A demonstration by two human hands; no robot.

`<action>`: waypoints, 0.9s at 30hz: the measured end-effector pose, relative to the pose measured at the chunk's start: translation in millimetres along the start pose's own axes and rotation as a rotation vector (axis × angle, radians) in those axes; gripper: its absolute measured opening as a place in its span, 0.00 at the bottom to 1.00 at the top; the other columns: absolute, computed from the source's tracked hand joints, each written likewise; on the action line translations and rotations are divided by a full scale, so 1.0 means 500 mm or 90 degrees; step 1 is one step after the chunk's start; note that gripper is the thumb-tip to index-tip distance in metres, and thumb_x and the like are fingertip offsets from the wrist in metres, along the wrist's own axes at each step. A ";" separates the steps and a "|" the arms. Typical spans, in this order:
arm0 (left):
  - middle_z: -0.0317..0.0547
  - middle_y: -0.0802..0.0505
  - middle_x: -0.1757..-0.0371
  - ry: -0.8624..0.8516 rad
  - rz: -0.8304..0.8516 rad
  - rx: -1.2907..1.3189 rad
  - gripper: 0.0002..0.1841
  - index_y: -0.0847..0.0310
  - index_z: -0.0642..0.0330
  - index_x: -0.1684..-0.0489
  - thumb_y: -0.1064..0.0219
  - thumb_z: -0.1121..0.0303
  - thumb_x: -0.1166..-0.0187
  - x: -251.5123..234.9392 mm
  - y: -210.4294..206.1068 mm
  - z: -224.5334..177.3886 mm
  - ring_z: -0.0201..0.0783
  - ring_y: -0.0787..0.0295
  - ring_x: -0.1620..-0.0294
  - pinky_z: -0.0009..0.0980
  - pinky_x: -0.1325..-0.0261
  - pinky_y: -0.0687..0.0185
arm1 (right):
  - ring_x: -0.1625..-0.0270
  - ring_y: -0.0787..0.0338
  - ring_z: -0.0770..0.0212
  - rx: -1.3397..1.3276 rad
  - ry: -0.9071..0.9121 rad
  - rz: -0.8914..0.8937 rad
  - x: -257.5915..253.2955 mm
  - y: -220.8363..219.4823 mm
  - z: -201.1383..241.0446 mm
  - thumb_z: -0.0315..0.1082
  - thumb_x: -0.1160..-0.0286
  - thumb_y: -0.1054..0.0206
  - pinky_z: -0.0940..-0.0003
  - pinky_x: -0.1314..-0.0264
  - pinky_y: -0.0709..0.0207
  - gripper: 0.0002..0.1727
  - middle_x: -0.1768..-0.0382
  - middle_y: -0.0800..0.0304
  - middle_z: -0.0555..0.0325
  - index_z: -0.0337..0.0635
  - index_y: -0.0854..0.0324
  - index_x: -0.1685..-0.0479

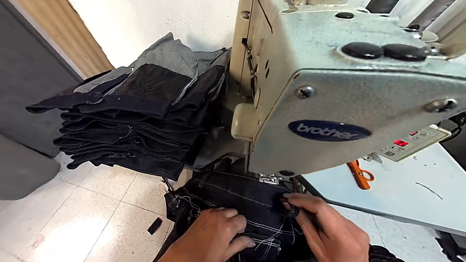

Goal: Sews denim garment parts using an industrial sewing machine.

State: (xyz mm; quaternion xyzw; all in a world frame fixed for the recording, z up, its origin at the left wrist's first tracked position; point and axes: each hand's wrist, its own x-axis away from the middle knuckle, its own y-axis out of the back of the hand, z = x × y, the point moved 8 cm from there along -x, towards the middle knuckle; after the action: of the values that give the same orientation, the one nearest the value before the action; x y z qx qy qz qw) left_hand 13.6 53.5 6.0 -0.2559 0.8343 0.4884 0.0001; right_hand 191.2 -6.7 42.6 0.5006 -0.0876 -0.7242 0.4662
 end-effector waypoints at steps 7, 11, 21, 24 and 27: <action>0.55 0.15 0.74 0.051 0.138 0.077 0.20 0.18 0.67 0.73 0.33 0.56 0.18 0.011 -0.013 0.021 0.53 0.13 0.72 0.47 0.69 0.17 | 0.59 0.12 0.82 -0.078 -0.117 0.095 -0.046 -0.036 -0.058 0.45 0.31 0.27 0.85 0.55 0.19 0.08 0.65 0.06 0.73 0.54 0.06 0.65; 0.55 0.10 0.66 0.108 0.035 0.087 0.17 0.14 0.66 0.59 0.26 0.57 0.24 -0.003 0.026 0.021 0.53 0.09 0.64 0.48 0.59 0.12 | 0.54 0.11 0.79 0.012 -0.058 0.066 -0.061 -0.035 -0.049 0.44 0.32 0.27 0.87 0.47 0.22 0.08 0.66 0.06 0.66 0.54 0.05 0.69; 0.47 0.04 0.61 0.304 -0.174 0.598 0.11 0.15 0.70 0.51 0.32 0.68 0.17 -0.057 -0.010 0.000 0.32 0.03 0.63 0.30 0.56 0.05 | 0.57 0.11 0.65 0.143 0.096 -0.028 -0.050 -0.045 0.009 0.29 0.22 0.36 0.82 0.51 0.21 0.07 0.67 0.09 0.55 0.45 0.11 0.62; 0.43 0.04 0.66 0.327 -0.215 0.623 0.09 0.14 0.66 0.62 0.32 0.68 0.18 -0.056 -0.017 0.013 0.30 0.04 0.66 0.29 0.57 0.05 | 0.54 0.09 0.60 0.213 0.135 -0.006 -0.037 -0.053 0.030 0.25 0.19 0.41 0.77 0.47 0.18 0.11 0.63 0.07 0.52 0.43 0.12 0.57; 0.41 0.05 0.69 0.357 -0.249 0.610 0.05 0.17 0.64 0.68 0.28 0.73 0.26 -0.057 -0.020 0.019 0.29 0.05 0.70 0.28 0.61 0.07 | 0.46 0.09 0.56 0.235 0.127 0.076 -0.030 -0.053 0.034 0.21 0.20 0.44 0.74 0.39 0.19 0.16 0.56 0.06 0.50 0.42 0.10 0.50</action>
State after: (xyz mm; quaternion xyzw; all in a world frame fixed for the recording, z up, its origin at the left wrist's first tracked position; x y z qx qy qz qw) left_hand 40.0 69.6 0.0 -0.4956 0.8676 -0.0383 -0.0150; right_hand 162.9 13.7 44.8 0.6404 -0.2014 -0.6141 0.4149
